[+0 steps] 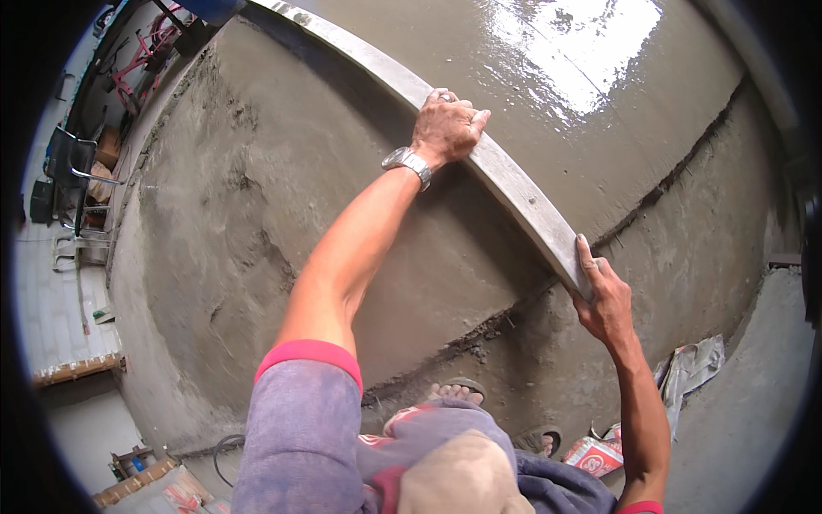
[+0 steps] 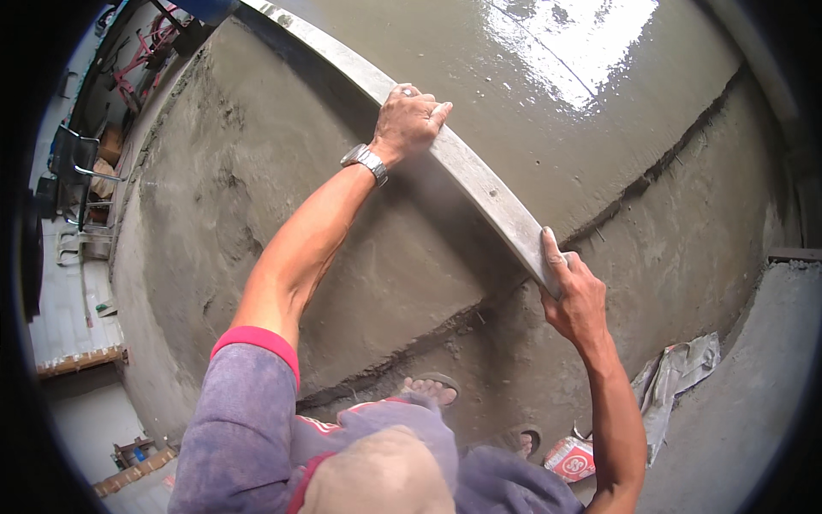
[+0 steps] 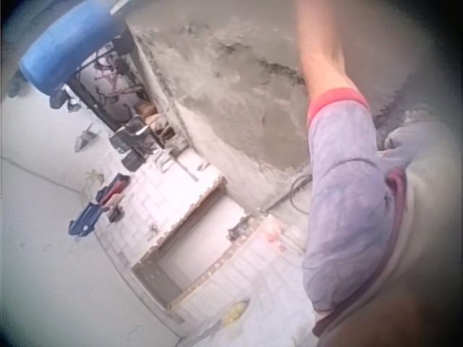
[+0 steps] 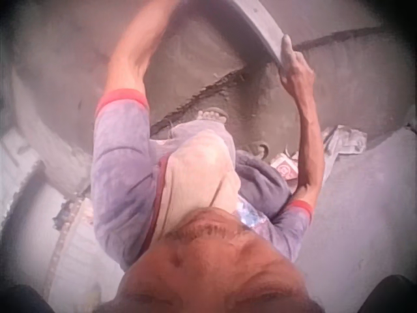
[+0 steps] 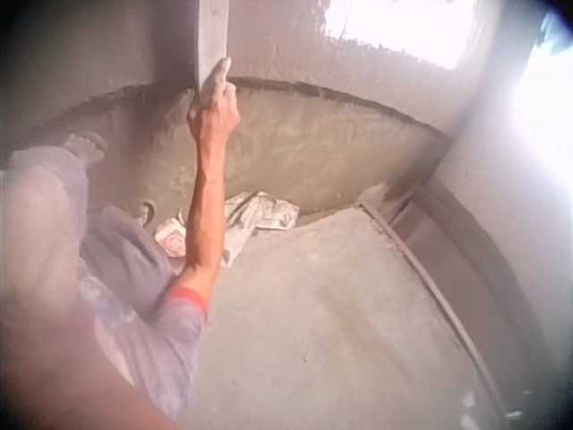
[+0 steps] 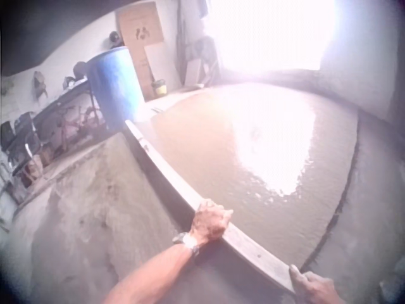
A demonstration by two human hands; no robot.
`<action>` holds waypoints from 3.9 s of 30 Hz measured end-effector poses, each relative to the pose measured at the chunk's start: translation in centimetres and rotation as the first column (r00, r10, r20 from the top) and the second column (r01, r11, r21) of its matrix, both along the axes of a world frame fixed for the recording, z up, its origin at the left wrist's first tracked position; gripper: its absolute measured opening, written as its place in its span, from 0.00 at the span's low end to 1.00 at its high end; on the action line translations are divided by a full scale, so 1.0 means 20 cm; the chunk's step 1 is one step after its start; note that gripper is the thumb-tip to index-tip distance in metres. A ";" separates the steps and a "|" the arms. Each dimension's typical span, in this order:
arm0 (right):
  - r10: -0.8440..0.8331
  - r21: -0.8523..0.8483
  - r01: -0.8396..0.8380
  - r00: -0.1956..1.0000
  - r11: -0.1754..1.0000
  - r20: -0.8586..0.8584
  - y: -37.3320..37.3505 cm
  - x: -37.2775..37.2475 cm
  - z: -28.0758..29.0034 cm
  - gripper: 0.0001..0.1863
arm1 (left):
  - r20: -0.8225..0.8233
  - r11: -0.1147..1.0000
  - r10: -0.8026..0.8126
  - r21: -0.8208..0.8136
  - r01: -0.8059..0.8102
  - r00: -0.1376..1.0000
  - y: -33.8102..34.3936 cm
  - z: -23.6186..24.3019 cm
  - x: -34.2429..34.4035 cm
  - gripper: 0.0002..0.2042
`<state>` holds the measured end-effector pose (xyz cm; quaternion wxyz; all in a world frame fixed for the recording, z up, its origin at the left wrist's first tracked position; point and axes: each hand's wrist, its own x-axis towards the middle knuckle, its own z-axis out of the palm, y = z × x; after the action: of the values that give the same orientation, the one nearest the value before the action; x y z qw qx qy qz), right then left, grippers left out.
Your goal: The person kneels on a wet concrete floor and uses a long straightedge to level the surface. They repeatedly drag the straightedge across the concrete to smooth and flatten it.
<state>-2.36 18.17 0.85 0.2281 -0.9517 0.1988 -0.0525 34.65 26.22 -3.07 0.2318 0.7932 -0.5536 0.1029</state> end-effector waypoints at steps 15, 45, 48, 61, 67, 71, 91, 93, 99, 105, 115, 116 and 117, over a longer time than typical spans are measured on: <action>0.010 -0.008 -0.010 0.999 1.000 -0.053 0.07 -0.01 0.01 0.50 | -0.010 0.999 0.007 0.035 -0.007 1.000 0.07 0.04 0.01 0.21; 0.102 0.023 -0.101 0.994 0.995 -0.048 0.25 0.08 0.00 0.51 | -0.005 0.993 0.049 0.106 -0.048 0.999 0.28 0.02 0.09 0.20; 0.069 0.064 -0.064 0.994 0.996 -0.079 0.24 -0.04 0.00 0.51 | -0.065 0.996 0.009 0.089 -0.003 0.998 0.26 0.05 0.00 0.20; 0.102 0.011 -0.101 0.992 0.995 -0.071 0.32 -0.02 0.00 0.53 | 0.007 0.998 0.016 0.068 -0.017 1.000 0.33 0.01 0.02 0.20; 0.126 0.051 -0.122 0.988 0.991 -0.085 0.37 0.14 0.04 0.50 | -0.014 0.987 0.078 0.141 -0.075 0.997 0.41 0.04 0.15 0.19; 0.097 0.071 -0.091 0.993 0.993 -0.072 0.33 -0.04 0.02 0.50 | -0.030 0.988 0.068 0.143 -0.063 0.997 0.36 0.04 0.00 0.20; 0.143 0.069 -0.137 0.985 0.988 -0.095 0.48 0.03 0.04 0.50 | -0.022 0.988 0.053 0.145 -0.049 0.998 0.52 0.03 0.05 0.20; 0.134 0.082 -0.126 0.986 0.989 -0.101 0.49 -0.03 0.02 0.50 | 0.017 0.986 0.013 0.168 -0.016 1.000 0.52 0.04 -0.01 0.20; 0.166 0.064 -0.162 0.984 0.985 -0.069 0.57 0.09 0.02 0.51 | -0.076 0.980 0.083 0.189 -0.068 0.994 0.59 0.06 0.11 0.20; 0.160 0.119 -0.146 0.980 0.982 -0.116 0.54 -0.02 0.00 0.52 | -0.042 0.992 0.035 0.125 -0.030 0.998 0.57 0.05 0.01 0.20; 0.200 0.117 -0.182 0.966 0.976 -0.165 0.57 0.04 0.04 0.51 | -0.029 0.984 0.060 0.172 -0.054 0.998 0.61 0.05 0.06 0.19; 0.197 0.105 -0.181 0.965 0.978 -0.174 0.56 0.01 0.04 0.51 | -0.023 0.985 0.056 0.162 -0.052 0.998 0.61 0.05 0.04 0.19; 0.197 0.087 -0.186 0.968 0.979 -0.152 0.56 0.02 0.03 0.50 | -0.017 0.987 0.053 0.151 -0.050 0.998 0.60 0.06 0.02 0.19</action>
<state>-1.91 29.40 1.53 0.2498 -0.9586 0.1254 0.0537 35.13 38.20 -1.95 0.1744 0.8235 -0.5367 0.0585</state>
